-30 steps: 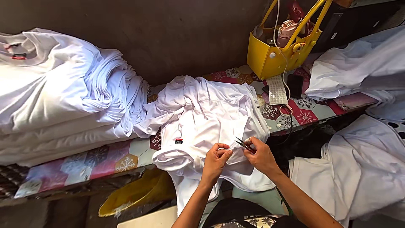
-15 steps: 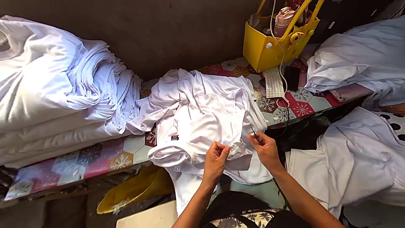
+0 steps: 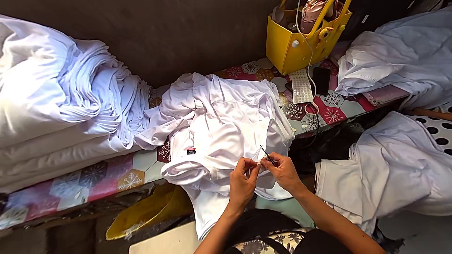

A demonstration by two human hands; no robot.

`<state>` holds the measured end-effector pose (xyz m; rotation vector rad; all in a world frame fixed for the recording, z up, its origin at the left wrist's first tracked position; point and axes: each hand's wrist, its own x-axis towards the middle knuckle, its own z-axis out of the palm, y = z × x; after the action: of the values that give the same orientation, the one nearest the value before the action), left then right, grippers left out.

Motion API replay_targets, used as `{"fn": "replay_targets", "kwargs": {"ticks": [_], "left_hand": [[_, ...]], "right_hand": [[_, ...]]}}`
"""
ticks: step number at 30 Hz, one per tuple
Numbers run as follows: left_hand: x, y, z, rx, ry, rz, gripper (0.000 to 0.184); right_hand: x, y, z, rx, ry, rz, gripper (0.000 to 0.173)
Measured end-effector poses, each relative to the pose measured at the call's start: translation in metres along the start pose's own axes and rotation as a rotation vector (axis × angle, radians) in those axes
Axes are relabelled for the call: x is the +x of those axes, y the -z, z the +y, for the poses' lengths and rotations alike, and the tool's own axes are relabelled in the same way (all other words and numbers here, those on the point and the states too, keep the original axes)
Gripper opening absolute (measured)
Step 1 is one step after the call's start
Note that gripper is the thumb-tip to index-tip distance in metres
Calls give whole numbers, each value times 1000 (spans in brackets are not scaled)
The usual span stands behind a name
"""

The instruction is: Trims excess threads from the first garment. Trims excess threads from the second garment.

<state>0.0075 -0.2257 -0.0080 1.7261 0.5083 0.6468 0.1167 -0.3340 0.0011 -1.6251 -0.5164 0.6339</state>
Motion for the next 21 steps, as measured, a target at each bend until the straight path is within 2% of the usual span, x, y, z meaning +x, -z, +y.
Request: {"fn": "replay_targets", "kwargs": {"ticks": [3,5,8,14,21], "left_hand": [[3,4,2,-25,31,-23,10],[5,6,3,-30,51,-40,12],[5,11,2,-43,52,-52,13],[0,9,5,-118,76,-34,9],[-1,12,8,-328,245,-85,11]], "right_hand": [[4,1,1,262,-101,-54,10],[5,2,4,297,-87,-89,11],[4,3,5,120,133,-67,7],[6,-1,6,-179,501,-46,19],[8,-2,-3,-123,376,-124,18]]}}
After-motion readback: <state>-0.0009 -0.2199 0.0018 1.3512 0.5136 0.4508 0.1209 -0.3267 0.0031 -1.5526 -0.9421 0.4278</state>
